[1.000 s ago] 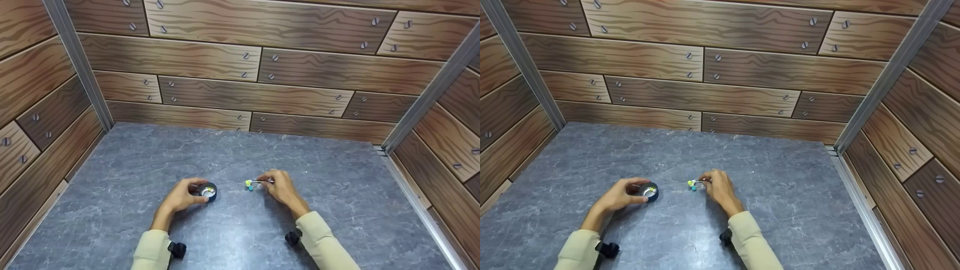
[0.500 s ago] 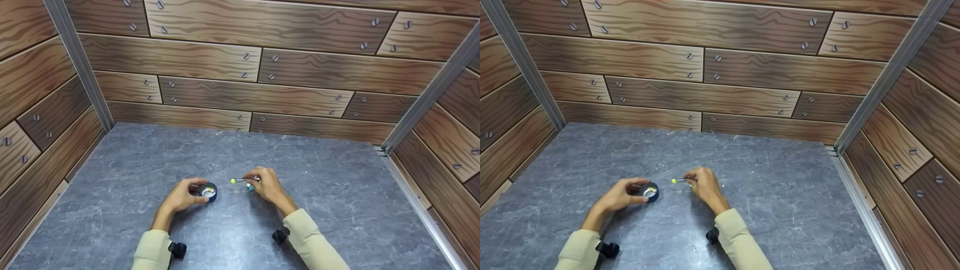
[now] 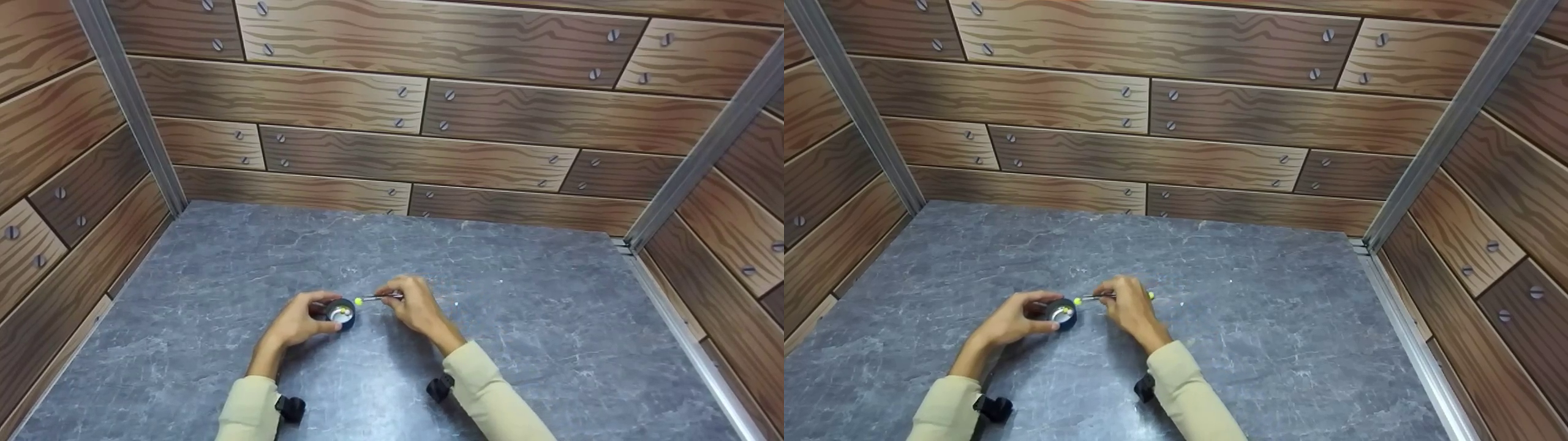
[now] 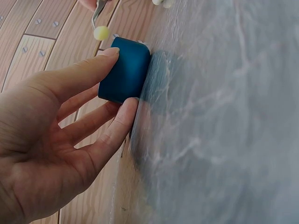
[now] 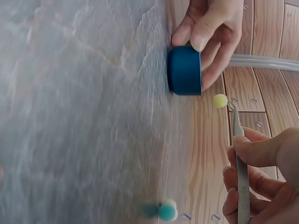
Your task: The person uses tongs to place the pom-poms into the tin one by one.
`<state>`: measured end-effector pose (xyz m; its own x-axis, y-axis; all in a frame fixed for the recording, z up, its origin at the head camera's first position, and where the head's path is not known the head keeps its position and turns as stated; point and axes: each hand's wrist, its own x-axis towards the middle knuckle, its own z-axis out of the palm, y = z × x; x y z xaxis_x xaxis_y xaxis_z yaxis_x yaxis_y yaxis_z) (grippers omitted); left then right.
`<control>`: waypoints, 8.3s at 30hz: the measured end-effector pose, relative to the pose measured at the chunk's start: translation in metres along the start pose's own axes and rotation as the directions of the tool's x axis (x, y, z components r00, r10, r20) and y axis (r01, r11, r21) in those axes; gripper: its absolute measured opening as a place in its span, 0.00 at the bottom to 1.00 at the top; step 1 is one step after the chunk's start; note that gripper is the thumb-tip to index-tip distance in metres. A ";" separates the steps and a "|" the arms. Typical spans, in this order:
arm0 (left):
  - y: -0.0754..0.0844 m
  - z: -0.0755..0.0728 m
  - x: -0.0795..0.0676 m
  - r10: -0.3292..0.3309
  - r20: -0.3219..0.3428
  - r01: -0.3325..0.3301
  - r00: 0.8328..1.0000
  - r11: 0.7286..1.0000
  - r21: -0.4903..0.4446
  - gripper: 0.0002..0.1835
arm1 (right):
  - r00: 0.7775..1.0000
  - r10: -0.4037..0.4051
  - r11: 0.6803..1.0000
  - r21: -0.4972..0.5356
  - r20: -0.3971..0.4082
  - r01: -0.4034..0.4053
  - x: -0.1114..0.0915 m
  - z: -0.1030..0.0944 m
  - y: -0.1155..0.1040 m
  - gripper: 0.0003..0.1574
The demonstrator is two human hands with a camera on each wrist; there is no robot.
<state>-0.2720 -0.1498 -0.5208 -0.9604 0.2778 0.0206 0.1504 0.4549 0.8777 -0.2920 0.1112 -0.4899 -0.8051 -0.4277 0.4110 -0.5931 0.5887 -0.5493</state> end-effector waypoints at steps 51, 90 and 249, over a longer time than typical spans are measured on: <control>-0.001 0.000 0.001 0.033 0.016 -0.032 0.999 0.999 -0.014 0.29 | 0.998 0.051 0.999 0.006 0.038 -0.051 -0.012 -0.019 0.017 0.11; 0.000 -0.001 0.000 -0.002 0.009 0.002 1.000 1.000 0.000 0.30 | 0.992 0.122 0.993 -0.001 0.043 -0.122 -0.039 -0.047 0.072 0.07; -0.002 -0.001 0.000 0.027 0.019 -0.027 0.999 0.999 -0.019 0.29 | 0.980 0.118 0.993 -0.020 0.159 -0.116 -0.056 -0.072 0.081 0.13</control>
<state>-0.2729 -0.1514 -0.5220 -0.9513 0.3064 0.0354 0.1717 0.4310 0.8859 -0.2951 0.2321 -0.5054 -0.8602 -0.4589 0.2226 -0.4954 0.6478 -0.5788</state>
